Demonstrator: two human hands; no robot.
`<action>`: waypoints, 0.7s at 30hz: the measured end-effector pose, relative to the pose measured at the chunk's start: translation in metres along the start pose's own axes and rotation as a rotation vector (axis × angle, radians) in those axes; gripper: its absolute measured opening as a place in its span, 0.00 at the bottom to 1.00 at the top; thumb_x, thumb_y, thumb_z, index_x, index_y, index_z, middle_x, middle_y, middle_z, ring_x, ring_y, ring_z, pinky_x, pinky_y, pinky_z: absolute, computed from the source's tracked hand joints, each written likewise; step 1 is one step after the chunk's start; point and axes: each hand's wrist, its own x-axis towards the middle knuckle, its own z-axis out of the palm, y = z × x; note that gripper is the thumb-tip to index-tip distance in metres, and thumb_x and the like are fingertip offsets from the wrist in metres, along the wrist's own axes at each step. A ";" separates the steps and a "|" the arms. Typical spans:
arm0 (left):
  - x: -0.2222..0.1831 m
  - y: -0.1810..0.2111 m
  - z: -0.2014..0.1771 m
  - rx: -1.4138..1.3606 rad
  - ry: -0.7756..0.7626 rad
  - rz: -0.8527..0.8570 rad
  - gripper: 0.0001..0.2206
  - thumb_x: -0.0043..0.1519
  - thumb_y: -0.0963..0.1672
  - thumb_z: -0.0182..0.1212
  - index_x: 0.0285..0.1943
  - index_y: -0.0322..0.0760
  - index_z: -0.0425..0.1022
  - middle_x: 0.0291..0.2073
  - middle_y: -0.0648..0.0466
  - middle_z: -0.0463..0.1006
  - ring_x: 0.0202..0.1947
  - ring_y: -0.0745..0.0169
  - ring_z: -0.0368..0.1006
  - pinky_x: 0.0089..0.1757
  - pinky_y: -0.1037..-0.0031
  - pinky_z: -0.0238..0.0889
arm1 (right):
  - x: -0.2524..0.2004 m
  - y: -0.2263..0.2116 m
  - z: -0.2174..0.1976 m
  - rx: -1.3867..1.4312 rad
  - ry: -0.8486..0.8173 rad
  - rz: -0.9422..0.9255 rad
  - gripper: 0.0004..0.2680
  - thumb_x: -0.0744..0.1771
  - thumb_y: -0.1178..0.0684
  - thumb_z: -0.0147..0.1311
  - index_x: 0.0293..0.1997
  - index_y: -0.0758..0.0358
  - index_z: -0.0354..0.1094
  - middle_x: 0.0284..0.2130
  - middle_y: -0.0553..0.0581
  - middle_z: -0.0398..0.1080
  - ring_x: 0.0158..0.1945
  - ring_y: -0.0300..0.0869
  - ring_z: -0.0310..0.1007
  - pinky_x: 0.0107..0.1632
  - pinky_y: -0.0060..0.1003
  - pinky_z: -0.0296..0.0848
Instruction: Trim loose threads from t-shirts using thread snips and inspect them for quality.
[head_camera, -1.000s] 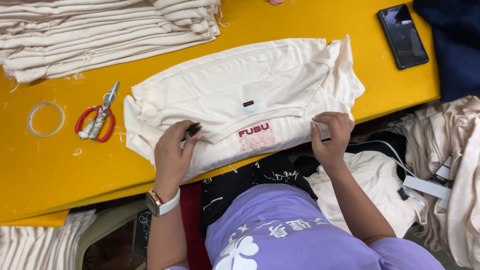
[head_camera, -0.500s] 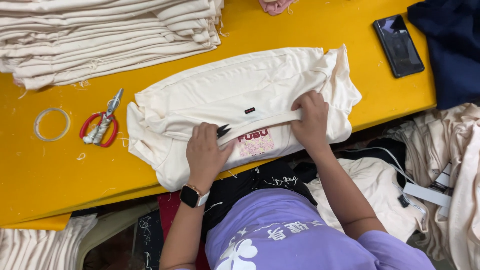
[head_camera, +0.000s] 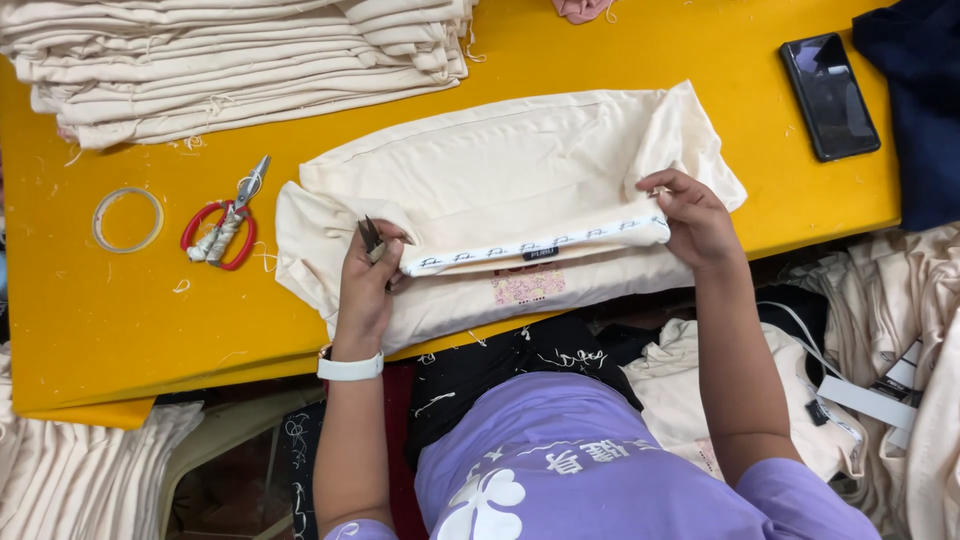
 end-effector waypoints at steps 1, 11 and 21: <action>0.002 0.000 -0.002 0.080 -0.006 0.029 0.06 0.67 0.39 0.55 0.50 0.38 0.67 0.36 0.58 0.71 0.19 0.78 0.57 0.21 0.89 0.52 | -0.001 0.000 -0.002 -0.017 -0.023 0.006 0.11 0.68 0.61 0.49 0.55 0.75 0.66 0.32 0.62 0.75 0.32 0.40 0.80 0.38 0.29 0.77; -0.012 0.046 0.014 0.979 -0.040 0.224 0.08 0.65 0.40 0.53 0.51 0.43 0.64 0.31 0.51 0.80 0.31 0.49 0.72 0.40 0.65 0.61 | 0.006 -0.002 -0.002 -0.209 0.001 -0.106 0.07 0.68 0.58 0.48 0.45 0.73 0.66 0.21 0.58 0.68 0.20 0.32 0.68 0.27 0.21 0.65; -0.007 0.051 0.014 0.918 -0.051 0.187 0.08 0.64 0.40 0.51 0.51 0.42 0.63 0.30 0.47 0.79 0.29 0.48 0.70 0.39 0.62 0.60 | -0.006 -0.031 0.031 -0.319 -0.011 -0.123 0.08 0.67 0.56 0.54 0.44 0.71 0.69 0.23 0.52 0.68 0.25 0.28 0.67 0.31 0.19 0.63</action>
